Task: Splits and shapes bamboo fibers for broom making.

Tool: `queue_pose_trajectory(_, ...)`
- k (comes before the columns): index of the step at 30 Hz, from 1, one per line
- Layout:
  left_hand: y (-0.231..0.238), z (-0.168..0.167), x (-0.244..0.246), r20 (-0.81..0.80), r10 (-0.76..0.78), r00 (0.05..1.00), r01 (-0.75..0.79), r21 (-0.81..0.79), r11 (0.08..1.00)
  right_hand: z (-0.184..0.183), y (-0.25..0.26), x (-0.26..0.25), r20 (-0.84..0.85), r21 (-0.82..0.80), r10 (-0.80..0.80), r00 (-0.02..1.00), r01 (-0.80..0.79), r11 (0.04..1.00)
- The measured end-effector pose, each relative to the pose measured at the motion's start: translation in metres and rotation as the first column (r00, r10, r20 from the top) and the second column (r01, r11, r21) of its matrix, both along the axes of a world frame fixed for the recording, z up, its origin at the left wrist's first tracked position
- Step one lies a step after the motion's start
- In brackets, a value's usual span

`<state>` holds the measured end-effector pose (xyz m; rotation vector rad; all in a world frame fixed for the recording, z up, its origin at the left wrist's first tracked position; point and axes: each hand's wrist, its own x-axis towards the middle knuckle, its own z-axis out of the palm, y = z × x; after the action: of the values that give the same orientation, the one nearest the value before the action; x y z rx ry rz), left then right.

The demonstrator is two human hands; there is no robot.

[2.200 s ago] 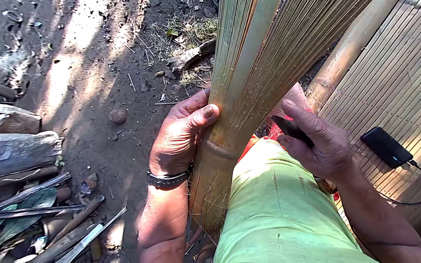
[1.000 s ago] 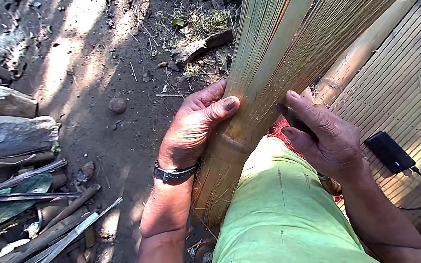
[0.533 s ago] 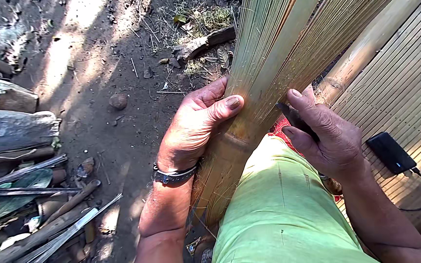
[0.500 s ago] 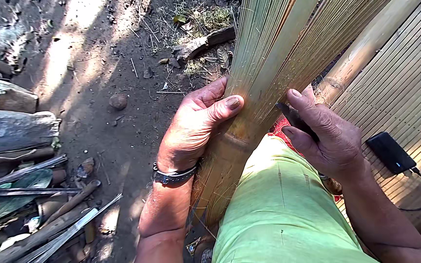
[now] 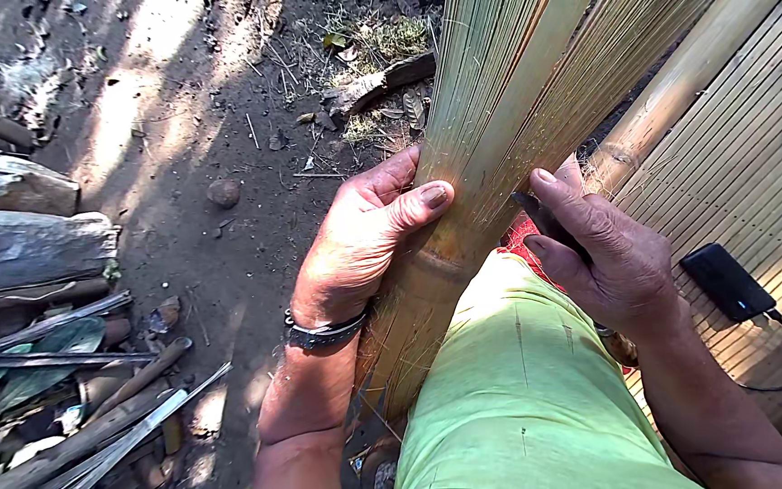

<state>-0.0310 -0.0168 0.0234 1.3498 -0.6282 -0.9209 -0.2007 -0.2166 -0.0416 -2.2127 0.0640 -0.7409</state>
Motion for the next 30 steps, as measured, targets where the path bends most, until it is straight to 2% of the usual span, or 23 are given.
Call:
queue_pose_trajectory(15, 0.001, -0.001, -0.001, 0.009, 0.0, 1.0, 0.0, 0.039, 0.999, -0.005, -0.001, -0.003, 0.001, 0.012, -0.018, 1.0, 0.018, 1.0)
queue_pose_trajectory(19, 0.04, -0.037, 0.009, 0.101, 0.054, 0.993, -0.057, 0.033, 0.998, -0.007, -0.001, -0.004, 0.001, 0.02, -0.015, 1.0, 0.015, 1.0)
queue_pose_trajectory(23, -0.001, 0.003, -0.004, 0.08, 0.013, 0.997, -0.019, 0.068, 0.998, -0.006, -0.001, -0.003, -0.001, 0.017, -0.018, 1.0, 0.018, 1.0)
queue_pose_trajectory(26, -0.003, 0.003, -0.004, 0.097, 0.009, 0.995, -0.013, 0.04, 0.999, -0.005, -0.001, -0.001, 0.008, 0.025, -0.012, 1.0, 0.011, 1.0)
queue_pose_trajectory(30, 0.002, 0.0, -0.001, 0.027, 0.006, 1.0, -0.006, 0.014, 1.0, -0.004, 0.001, 0.001, 0.027, 0.062, 0.015, 1.0, -0.017, 0.998)
